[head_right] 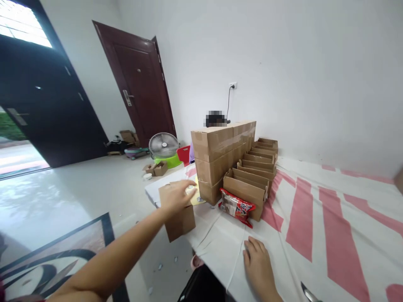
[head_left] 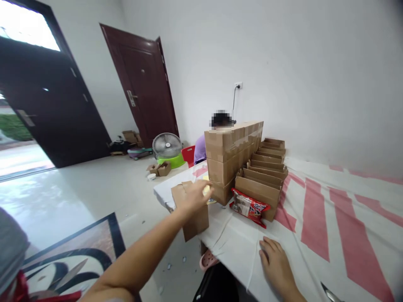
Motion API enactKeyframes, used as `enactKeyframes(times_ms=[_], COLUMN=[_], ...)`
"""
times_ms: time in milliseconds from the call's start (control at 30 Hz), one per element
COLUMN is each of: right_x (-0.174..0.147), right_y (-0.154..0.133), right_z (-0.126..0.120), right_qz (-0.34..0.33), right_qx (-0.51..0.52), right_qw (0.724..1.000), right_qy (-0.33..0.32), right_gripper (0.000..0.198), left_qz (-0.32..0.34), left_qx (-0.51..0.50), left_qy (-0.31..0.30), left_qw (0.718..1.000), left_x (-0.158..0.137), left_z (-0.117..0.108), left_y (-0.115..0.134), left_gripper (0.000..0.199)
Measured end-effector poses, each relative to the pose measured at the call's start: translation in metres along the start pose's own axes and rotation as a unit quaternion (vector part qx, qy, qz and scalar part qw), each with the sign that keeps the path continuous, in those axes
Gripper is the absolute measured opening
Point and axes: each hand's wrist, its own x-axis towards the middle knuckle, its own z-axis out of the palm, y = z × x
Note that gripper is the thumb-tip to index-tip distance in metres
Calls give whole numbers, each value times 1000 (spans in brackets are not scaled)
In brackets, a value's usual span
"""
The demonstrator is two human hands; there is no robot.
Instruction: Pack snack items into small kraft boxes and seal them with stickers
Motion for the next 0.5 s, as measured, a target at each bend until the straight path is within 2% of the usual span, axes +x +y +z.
enactKeyframes(times_ms=[100, 167, 233, 300, 367, 500], right_x=[0, 1, 1, 1, 1, 0], right_y=[-2, -4, -6, -7, -8, -9], right_z=[-2, -5, -8, -11, -13, -11], right_qz=[2, 5, 11, 17, 22, 30], right_qx=[5, 13, 25, 41, 57, 102], right_qw=[1000, 1000, 1000, 999, 998, 994], right_qy=[-1, 1, 2, 5, 10, 22], right_gripper=[36, 35, 34, 32, 31, 29], left_qz=[-78, -116, -136, -145, -149, -123], left_qx=[60, 81, 98, 113, 125, 145], left_qy=[-54, -102, -136, -155, -164, -190], left_qw=[994, 985, 976, 971, 967, 963], left_x=[23, 29, 29, 26, 21, 4], left_z=[-11, -3, 9, 18, 20, 10], left_y=[-49, -73, -86, -87, -79, -37], left_gripper=[51, 60, 65, 69, 72, 76])
